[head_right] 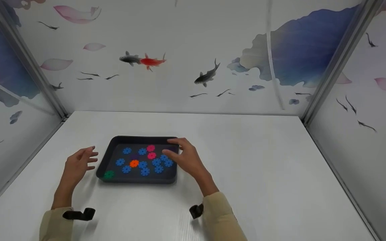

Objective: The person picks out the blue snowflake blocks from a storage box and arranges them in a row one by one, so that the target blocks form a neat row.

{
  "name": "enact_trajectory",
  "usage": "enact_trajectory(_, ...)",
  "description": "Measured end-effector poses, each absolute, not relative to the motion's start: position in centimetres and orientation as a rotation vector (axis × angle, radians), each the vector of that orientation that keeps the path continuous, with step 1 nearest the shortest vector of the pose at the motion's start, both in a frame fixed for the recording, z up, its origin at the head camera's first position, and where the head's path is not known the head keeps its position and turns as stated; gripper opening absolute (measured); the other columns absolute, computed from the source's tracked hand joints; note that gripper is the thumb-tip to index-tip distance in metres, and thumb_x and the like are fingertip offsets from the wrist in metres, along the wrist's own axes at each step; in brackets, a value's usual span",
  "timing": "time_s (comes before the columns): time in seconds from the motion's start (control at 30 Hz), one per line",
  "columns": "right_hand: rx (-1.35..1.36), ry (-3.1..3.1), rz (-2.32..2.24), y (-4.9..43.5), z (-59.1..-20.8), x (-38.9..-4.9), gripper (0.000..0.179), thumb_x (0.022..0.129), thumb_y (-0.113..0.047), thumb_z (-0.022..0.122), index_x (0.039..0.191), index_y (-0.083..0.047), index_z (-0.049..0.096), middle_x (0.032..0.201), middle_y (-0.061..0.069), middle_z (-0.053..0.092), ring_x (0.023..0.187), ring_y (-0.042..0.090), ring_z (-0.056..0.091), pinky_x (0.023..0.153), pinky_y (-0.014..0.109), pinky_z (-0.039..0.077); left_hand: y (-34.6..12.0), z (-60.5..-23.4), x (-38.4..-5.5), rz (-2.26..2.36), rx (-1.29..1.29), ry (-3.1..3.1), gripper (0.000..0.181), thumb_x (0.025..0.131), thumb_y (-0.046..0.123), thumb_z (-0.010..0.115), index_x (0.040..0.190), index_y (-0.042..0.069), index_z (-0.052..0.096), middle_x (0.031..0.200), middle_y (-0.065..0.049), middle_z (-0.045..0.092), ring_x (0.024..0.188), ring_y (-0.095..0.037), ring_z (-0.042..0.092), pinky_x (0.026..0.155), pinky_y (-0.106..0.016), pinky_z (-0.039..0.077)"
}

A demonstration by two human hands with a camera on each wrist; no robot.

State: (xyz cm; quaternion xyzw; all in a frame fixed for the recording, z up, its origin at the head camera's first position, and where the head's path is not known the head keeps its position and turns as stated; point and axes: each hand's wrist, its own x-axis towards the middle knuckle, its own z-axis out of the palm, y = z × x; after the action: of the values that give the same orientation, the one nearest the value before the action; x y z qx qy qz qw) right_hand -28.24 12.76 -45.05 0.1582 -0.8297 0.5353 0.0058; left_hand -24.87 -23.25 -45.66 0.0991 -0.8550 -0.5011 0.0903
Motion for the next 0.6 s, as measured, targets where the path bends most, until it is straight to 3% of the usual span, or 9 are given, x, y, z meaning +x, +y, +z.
enact_trajectory(0.27,0.495,-2.643,1.705,10.6,-46.3,-28.5,0.051,0.091,-0.034,0.074,0.135,-0.011,0.062,0.135,0.012,0.061,0.126,0.035,0.058,0.107,0.047,0.051,-24.5,-46.5,-24.8,-1.605,0.288,-2.551,0.049,0.108,0.037,0.041,0.142,0.003,0.053,0.133,-0.023,0.064,0.115,-0.033,0.066,0.086,-0.036,0.062)
enact_trajectory(0.6,0.573,-2.737,1.596,9.5,-47.8,-28.3,0.046,0.091,-0.033,0.075,0.130,-0.011,0.065,0.129,0.008,0.064,0.120,0.033,0.058,0.104,0.048,0.052,-24.9,-48.2,-25.0,-1.760,0.328,-2.585,0.047,0.107,0.029,0.047,0.146,0.003,0.049,0.136,-0.025,0.060,0.111,-0.029,0.068,0.080,-0.031,0.063)
